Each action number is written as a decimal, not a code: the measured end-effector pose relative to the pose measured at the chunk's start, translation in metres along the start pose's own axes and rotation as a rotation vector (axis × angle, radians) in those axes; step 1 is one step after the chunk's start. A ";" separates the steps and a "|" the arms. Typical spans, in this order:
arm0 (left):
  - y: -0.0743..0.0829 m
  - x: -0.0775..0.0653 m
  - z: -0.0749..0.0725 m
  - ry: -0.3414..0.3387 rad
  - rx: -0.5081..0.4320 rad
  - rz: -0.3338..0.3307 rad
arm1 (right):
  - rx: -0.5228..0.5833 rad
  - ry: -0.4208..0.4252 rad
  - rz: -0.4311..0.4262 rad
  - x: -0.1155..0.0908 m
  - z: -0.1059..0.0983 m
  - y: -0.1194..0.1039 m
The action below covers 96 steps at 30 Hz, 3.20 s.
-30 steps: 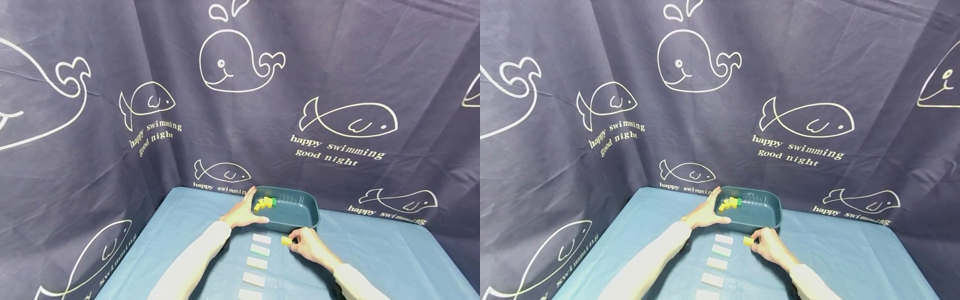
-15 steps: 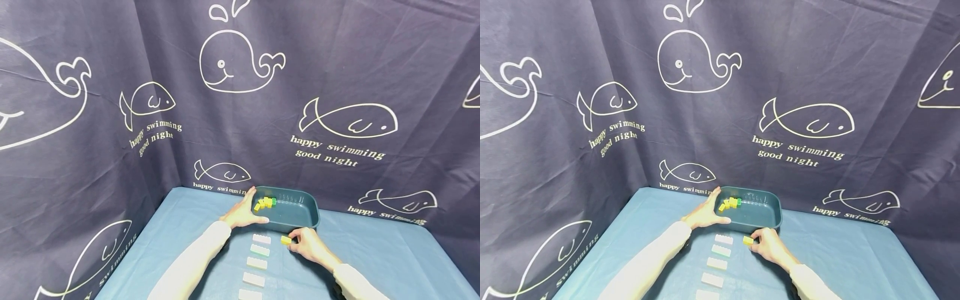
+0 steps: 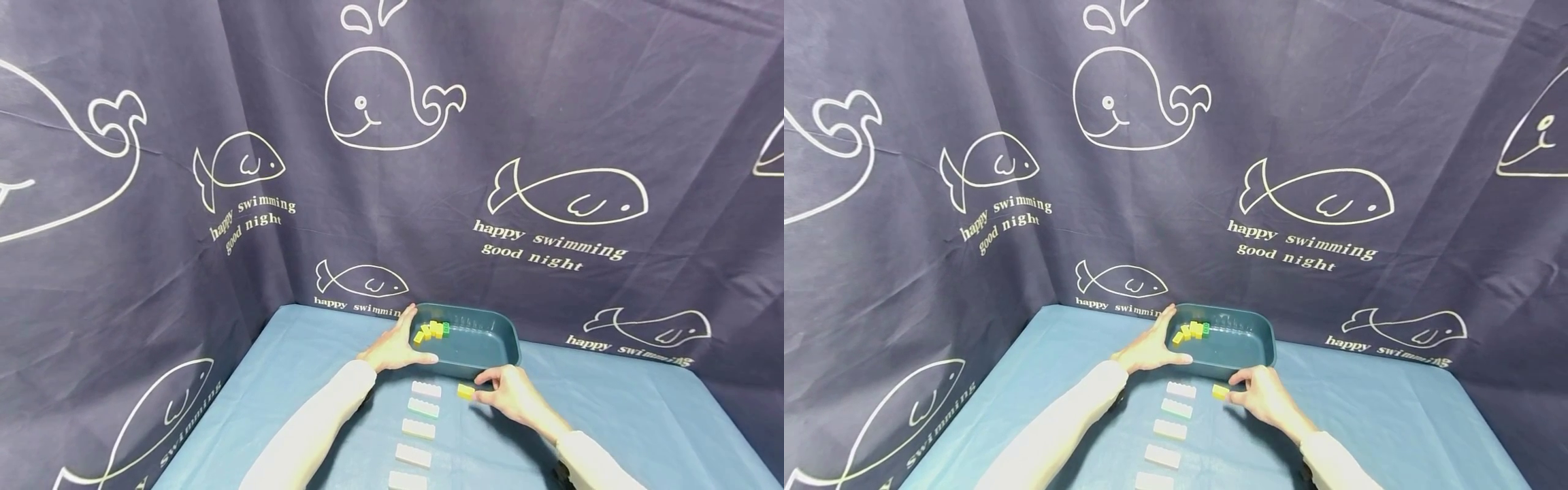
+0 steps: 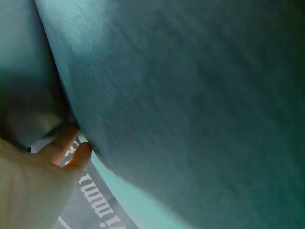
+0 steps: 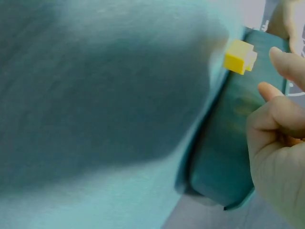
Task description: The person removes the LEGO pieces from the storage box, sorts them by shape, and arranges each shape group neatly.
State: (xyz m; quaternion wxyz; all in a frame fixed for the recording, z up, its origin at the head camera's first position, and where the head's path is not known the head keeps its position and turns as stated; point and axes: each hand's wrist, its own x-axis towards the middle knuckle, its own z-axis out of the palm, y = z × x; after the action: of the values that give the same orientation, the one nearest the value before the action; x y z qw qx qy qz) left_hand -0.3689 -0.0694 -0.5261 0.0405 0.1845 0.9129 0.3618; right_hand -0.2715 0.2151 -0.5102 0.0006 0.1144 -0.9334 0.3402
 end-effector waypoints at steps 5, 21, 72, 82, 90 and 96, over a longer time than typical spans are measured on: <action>-0.001 0.000 0.002 0.000 0.004 -0.010 | 0.007 0.022 -0.031 0.006 -0.005 -0.008; -0.006 0.004 0.004 -0.007 0.018 -0.024 | 0.013 0.076 -0.008 0.067 -0.014 -0.024; -0.004 0.004 0.002 0.002 0.047 -0.043 | -0.047 0.046 0.109 0.145 0.024 0.009; -0.001 0.004 -0.001 -0.002 0.061 -0.054 | -0.050 0.077 0.096 0.147 0.022 0.009; 0.000 0.003 -0.002 -0.007 0.051 -0.059 | -0.052 0.073 0.106 0.148 0.024 0.009; 0.000 0.004 -0.001 -0.007 0.062 -0.057 | -0.041 0.057 0.122 0.147 0.026 0.010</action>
State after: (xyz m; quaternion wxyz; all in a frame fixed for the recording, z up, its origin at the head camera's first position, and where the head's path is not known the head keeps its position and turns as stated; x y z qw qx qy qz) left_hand -0.3725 -0.0684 -0.5251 0.0483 0.1608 0.9285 0.3312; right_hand -0.4148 0.1741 -0.5250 0.0090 0.0477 -0.9450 0.3235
